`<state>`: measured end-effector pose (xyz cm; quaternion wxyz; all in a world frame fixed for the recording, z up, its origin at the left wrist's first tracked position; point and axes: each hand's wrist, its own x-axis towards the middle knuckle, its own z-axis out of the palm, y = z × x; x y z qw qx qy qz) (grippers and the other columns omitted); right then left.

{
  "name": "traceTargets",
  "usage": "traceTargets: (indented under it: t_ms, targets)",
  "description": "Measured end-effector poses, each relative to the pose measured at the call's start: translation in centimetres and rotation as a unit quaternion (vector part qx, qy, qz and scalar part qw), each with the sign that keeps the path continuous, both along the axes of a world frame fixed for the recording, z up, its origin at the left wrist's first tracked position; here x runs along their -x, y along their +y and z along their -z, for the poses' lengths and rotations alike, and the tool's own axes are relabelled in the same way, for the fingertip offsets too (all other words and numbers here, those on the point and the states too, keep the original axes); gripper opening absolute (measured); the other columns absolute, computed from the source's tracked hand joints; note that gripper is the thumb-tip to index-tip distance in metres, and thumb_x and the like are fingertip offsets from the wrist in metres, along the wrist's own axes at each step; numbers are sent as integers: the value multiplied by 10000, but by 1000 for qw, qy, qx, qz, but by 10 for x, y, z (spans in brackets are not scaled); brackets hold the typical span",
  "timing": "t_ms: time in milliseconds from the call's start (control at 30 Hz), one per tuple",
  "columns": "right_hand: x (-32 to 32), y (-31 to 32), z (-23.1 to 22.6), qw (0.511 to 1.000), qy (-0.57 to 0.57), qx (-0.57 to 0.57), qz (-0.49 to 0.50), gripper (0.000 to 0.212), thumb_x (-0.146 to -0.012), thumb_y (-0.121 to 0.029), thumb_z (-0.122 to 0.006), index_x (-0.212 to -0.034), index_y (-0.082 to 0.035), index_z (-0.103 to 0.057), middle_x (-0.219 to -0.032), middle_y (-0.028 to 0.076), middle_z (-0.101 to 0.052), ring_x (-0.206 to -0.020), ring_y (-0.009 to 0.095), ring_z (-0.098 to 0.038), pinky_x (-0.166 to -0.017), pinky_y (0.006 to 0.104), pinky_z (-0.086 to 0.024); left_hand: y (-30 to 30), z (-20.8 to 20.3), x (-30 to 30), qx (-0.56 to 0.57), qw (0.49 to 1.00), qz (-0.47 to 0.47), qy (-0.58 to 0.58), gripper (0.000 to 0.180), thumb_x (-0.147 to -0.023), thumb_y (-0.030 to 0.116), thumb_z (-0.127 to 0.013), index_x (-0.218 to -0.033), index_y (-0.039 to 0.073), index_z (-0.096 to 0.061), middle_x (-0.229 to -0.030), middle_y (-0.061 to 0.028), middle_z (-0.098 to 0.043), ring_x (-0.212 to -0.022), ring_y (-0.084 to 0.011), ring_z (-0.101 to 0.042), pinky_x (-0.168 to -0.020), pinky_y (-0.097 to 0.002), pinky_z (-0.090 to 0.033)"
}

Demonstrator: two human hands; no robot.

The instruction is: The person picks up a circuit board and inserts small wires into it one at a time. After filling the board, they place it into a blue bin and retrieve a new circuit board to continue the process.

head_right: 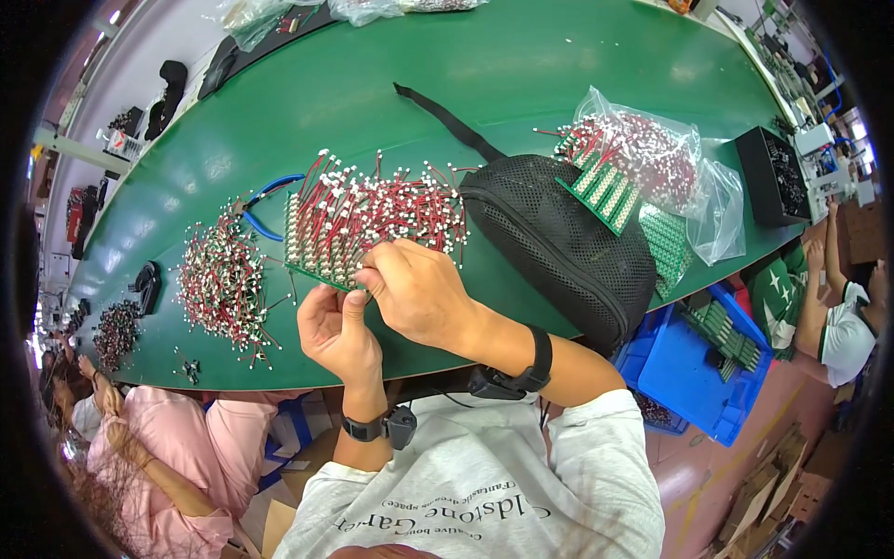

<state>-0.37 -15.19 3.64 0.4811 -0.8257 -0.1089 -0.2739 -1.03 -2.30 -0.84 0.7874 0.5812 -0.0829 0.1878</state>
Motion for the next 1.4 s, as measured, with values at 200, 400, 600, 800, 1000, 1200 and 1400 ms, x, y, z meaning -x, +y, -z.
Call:
traceTargets:
  t_ms: [200, 400, 600, 800, 1000, 1200, 1400]
  targets:
    - [0, 2, 1, 1000, 19, -18, -16, 115, -825, -38, -665, -842, 19, -567, -710, 150, -589, -620, 337, -591, -545, 411, -463, 0, -1, -1, -22, 999, -4, -32, 351, -778, -126, -719, -1083, -40, -568, -1145, -175, -600, -1001, -228, -622, -896, -352, -534]
    - [3, 2, 1, 996, 78, -27, -34, 91, -848, -35, -642, -846, 21, -570, -689, 152, -600, -615, 337, -608, -541, 408, -466, 2, -6, -4, -104, 991, -32, -80, 341, -775, -114, -728, -1072, -46, -574, -1126, -201, -617, -992, -241, -628, -863, -352, -545]
    - [4, 4, -2, 993, 87, -76, -30, 100, -868, -32, -628, -828, 26, -557, -649, 147, -591, -544, 295, -592, -493, 370, -449, 2, -5, -3, -90, 993, -16, -80, 357, -761, -125, -734, -1070, -42, -577, -1098, -198, -628, -974, -240, -630, -845, -346, -543]
    - [8, 4, -2, 994, 71, -75, -38, 123, -871, -50, -638, -822, 24, -552, -635, 131, -589, -522, 251, -588, -481, 346, -444, 6, -2, -1, -56, 996, -7, -64, 360, -742, -143, -740, -1049, -42, -580, -1048, -171, -632, -918, -227, -628, -818, -336, -544]
    - [7, -3, -2, 973, 124, -134, -143, 88, -877, -46, -624, -883, 27, -575, -676, 112, -616, -557, 206, -611, -508, 311, -466, 13, -7, -2, -59, 995, 14, -80, 358, -730, -147, -747, -1030, -41, -582, -961, -139, -638, -862, -211, -625, -776, -324, -537]
    - [10, -9, -4, 980, 94, -86, -155, 76, -838, -26, -643, -888, 21, -611, -746, 99, -640, -581, 182, -619, -522, 291, -479, 23, -7, 3, -86, 993, 17, -81, 365, -712, -122, -777, -1013, -29, -593, -891, -117, -645, -831, -202, -610, -748, -308, -515]
    - [8, -14, -11, 979, 87, -44, -180, 65, -807, -36, -677, -832, 6, -634, -732, 113, -652, -587, 221, -634, -522, 310, -488, 30, -17, 5, -116, 990, 33, -73, 329, -688, -122, -792, -946, -34, -609, -887, -125, -655, -817, -193, -603, -732, -298, -506]
